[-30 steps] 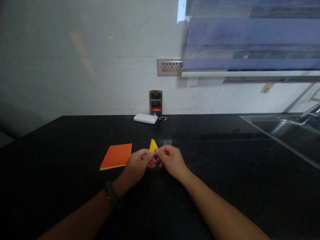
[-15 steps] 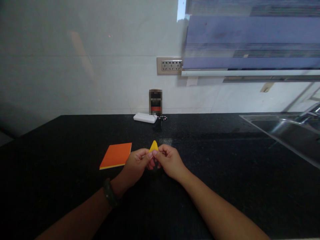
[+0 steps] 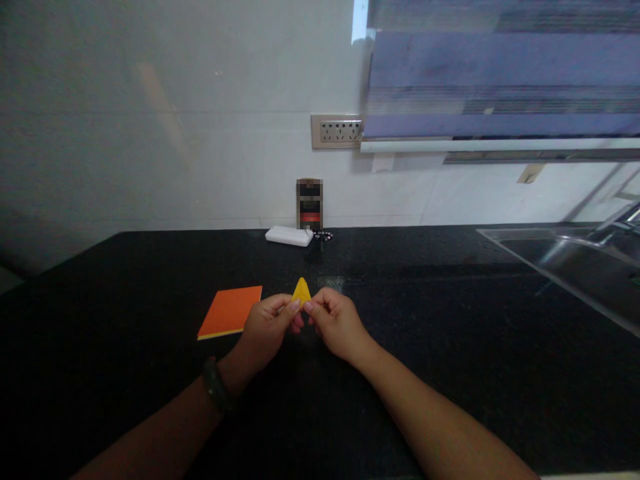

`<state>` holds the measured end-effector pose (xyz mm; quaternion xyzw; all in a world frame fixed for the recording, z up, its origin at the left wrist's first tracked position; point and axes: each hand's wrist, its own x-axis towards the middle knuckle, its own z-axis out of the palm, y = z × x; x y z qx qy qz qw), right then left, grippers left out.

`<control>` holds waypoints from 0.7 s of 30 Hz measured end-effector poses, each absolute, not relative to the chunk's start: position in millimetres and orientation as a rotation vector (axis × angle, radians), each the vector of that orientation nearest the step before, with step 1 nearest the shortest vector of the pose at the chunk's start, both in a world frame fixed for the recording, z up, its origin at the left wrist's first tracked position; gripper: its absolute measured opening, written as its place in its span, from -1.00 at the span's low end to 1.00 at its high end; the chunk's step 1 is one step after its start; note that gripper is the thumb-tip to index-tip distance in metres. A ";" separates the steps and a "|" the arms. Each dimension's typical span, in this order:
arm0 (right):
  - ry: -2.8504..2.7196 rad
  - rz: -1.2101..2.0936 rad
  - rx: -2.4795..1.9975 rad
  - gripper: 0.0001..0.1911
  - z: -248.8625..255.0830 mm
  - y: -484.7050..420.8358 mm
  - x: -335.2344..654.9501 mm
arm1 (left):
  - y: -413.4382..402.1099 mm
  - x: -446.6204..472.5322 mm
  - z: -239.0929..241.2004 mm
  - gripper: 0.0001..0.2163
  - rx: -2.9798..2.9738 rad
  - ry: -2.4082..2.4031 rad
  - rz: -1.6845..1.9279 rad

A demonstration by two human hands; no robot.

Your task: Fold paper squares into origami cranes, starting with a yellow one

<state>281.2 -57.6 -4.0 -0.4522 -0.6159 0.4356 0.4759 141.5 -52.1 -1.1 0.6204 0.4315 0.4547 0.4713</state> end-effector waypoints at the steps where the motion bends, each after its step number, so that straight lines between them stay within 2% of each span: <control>1: -1.515 1.017 -1.118 -0.76 -3.6 -58.1 281.4 | -51.9 141.7 -0.3 -0.78 1.516 1.054 1.114; 5: -1.452 0.999 -1.103 -0.78 -1.6 -57.9 280.7 | -50.1 141.3 0.1 -0.79 1.489 1.052 1.110; 11: -1.114 1.578 -0.957 -0.64 0.1 -52.9 282.4 | -48.2 135.6 -4.7 -0.83 1.846 1.083 1.154; 14: -1.022 1.685 -0.925 -0.73 1.3 -51.9 284.9 | -48.3 134.8 -7.0 -0.84 1.960 1.050 1.204; 19: -1.052 1.500 -0.947 -0.75 -1.4 -49.5 286.8 | -46.0 139.9 -9.5 -0.71 1.545 1.047 1.193; 21: -1.160 1.320 -1.002 -0.76 -4.5 -48.7 286.4 | -45.2 142.1 -8.6 -0.75 1.392 1.055 1.147</control>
